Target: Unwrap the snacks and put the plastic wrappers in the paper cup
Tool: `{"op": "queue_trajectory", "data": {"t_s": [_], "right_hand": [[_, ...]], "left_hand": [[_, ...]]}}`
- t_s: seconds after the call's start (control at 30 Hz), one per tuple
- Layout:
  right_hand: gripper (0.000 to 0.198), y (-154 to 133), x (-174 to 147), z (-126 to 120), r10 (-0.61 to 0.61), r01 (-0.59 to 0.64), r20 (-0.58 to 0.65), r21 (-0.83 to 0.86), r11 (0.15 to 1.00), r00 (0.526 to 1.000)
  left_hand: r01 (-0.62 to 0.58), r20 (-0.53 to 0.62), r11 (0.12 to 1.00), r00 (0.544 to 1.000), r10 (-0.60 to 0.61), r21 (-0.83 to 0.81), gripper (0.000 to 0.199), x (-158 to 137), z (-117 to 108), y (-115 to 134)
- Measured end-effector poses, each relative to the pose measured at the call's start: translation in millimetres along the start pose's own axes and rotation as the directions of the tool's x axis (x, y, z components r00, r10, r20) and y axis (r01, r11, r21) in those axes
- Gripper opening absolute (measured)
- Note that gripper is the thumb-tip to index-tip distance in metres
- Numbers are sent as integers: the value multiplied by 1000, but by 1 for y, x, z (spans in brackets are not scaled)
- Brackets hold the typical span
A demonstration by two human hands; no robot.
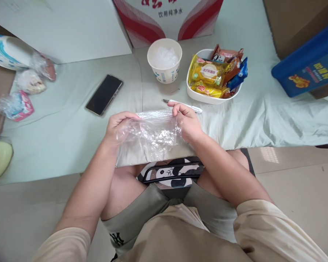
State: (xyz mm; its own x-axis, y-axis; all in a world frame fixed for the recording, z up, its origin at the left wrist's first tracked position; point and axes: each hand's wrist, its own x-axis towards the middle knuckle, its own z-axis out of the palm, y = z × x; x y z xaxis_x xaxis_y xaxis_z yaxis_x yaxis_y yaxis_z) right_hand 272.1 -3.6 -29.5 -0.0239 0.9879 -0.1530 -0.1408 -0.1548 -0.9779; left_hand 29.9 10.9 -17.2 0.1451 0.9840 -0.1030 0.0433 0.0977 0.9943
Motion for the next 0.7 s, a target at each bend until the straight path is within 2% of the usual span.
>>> {"op": "queue_trajectory", "data": {"t_s": [0.17, 0.27, 0.37, 0.53, 0.63, 0.7], "right_hand": [[10, 5, 6, -3, -19, 19, -28, 13, 1000, 999], [20, 6, 9, -3, 45, -44, -9, 85, 995, 999], [35, 5, 6, -1, 59, -60, 25, 24, 998, 998], [54, 7, 0, -2, 0, 7, 71, -102, 995, 997], [54, 8, 1, -2, -28, 38, 86, -120, 992, 996], [54, 8, 2, -2, -54, 62, 63, -129, 990, 997]], "left_hand": [[-107, 28, 991, 994, 105, 79, 21, 0, -5, -4], [-82, 47, 989, 996, 76, 125, 25, -1, -6, -2], [-74, 68, 984, 996, 63, 161, 26, -2, -6, 1], [-104, 118, 993, 988, 96, 64, 27, -3, -8, -3], [-95, 65, 994, 994, 92, 46, 28, -2, -9, -6], [-45, 26, 999, 999, 45, -7, 50, -1, -8, -5]]}}
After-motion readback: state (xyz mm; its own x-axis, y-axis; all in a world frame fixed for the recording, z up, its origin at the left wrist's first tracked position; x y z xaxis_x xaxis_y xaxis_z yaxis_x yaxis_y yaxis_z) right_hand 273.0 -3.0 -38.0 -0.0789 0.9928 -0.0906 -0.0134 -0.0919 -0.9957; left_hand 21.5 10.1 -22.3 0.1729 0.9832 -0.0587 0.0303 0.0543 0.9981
